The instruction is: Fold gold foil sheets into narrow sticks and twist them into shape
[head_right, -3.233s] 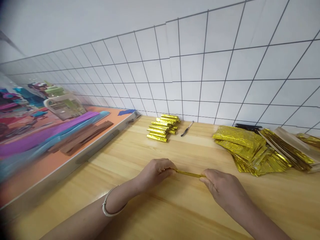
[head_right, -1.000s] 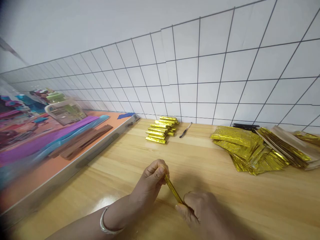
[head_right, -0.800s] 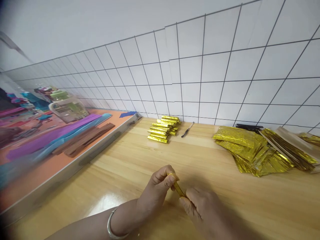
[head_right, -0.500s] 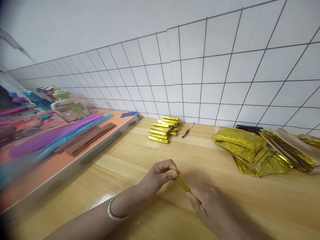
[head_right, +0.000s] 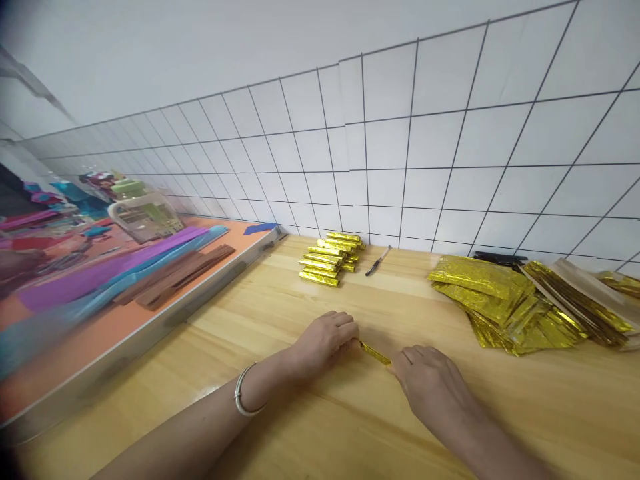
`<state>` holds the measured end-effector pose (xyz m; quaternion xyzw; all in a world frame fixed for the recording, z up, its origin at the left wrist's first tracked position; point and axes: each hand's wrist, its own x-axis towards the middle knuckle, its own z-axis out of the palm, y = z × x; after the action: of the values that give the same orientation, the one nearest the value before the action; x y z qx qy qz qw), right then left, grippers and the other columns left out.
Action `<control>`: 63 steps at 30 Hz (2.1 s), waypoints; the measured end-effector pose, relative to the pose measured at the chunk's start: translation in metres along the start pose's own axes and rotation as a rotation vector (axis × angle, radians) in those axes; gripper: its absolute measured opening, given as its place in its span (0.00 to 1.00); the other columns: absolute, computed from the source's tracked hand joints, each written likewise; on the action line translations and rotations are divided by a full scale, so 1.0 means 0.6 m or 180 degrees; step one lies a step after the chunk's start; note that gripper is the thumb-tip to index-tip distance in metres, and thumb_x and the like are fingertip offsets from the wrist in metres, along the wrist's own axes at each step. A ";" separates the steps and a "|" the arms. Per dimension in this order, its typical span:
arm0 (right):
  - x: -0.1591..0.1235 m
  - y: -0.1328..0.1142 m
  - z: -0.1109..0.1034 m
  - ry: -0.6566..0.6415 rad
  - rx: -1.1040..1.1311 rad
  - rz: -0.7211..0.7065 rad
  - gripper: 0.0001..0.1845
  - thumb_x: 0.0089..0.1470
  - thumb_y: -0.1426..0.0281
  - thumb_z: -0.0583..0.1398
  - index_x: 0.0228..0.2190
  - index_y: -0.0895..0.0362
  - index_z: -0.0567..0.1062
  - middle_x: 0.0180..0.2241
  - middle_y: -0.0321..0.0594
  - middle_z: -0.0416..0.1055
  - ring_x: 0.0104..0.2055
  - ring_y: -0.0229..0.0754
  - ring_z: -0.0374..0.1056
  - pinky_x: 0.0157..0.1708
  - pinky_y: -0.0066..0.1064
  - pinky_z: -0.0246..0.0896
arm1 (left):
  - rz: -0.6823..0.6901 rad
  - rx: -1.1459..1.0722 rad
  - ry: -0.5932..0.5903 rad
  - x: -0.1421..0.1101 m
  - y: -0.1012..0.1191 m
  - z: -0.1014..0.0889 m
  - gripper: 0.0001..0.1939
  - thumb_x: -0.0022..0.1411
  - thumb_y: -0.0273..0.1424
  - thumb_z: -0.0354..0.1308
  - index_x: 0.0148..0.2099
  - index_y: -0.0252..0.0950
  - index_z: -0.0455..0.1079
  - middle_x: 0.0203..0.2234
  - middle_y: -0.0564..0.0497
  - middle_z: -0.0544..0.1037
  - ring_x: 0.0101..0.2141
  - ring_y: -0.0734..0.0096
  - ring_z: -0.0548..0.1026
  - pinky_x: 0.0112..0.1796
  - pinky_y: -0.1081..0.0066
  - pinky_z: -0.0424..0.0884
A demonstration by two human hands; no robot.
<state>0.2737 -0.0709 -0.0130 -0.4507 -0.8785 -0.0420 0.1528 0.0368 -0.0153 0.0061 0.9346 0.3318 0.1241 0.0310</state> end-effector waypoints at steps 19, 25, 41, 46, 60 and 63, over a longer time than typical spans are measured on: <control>0.003 -0.033 0.009 -0.0073 0.0585 -0.0251 0.15 0.50 0.87 0.48 0.24 0.57 0.65 0.25 0.37 0.65 0.28 0.40 0.58 0.29 0.32 0.50 | 0.0636 0.0038 0.0091 -0.006 0.058 0.024 0.02 0.56 0.27 0.53 0.32 0.36 0.61 0.28 0.53 0.69 0.30 0.70 0.64 0.32 0.68 0.55; -0.002 -0.028 0.001 -0.0053 0.0715 -0.0398 0.15 0.52 0.85 0.48 0.23 0.56 0.64 0.24 0.36 0.64 0.28 0.39 0.57 0.28 0.31 0.47 | 0.0946 0.0031 0.0168 -0.010 0.055 0.016 0.05 0.51 0.24 0.54 0.31 0.35 0.60 0.27 0.54 0.69 0.31 0.71 0.63 0.33 0.67 0.55; 0.004 -0.015 -0.002 -0.0081 0.0584 -0.0069 0.08 0.59 0.74 0.50 0.29 0.56 0.65 0.27 0.37 0.65 0.30 0.40 0.61 0.29 0.31 0.53 | 0.0600 0.0016 0.0145 -0.007 0.038 0.011 0.03 0.58 0.26 0.50 0.31 0.35 0.62 0.27 0.51 0.68 0.31 0.70 0.63 0.31 0.68 0.55; 0.008 -0.012 -0.013 0.0087 0.0437 -0.0175 0.12 0.59 0.74 0.50 0.24 0.55 0.64 0.24 0.36 0.64 0.27 0.39 0.60 0.28 0.30 0.52 | 0.0516 -0.0037 0.0128 -0.005 0.035 0.008 0.04 0.60 0.27 0.49 0.33 0.35 0.63 0.28 0.51 0.69 0.32 0.70 0.64 0.32 0.70 0.57; 0.006 0.004 -0.025 0.0097 0.0635 0.0032 0.10 0.60 0.71 0.48 0.34 0.55 0.69 0.29 0.39 0.69 0.33 0.40 0.65 0.31 0.31 0.58 | 0.0161 -0.0956 0.0399 -0.010 0.014 0.004 0.11 0.66 0.29 0.45 0.39 0.34 0.68 0.28 0.49 0.73 0.30 0.71 0.69 0.33 0.74 0.63; 0.003 0.011 -0.019 0.0120 0.0606 0.0112 0.10 0.60 0.70 0.49 0.32 0.55 0.69 0.28 0.39 0.69 0.31 0.40 0.65 0.30 0.31 0.59 | -0.0026 -0.1169 0.0337 -0.010 0.010 0.002 0.10 0.65 0.28 0.46 0.41 0.34 0.69 0.30 0.49 0.75 0.31 0.72 0.71 0.33 0.75 0.65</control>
<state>0.2808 -0.0681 -0.0018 -0.4487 -0.8674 0.0359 0.2121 0.0362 -0.0234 0.0043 0.9041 0.3085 0.2314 0.1841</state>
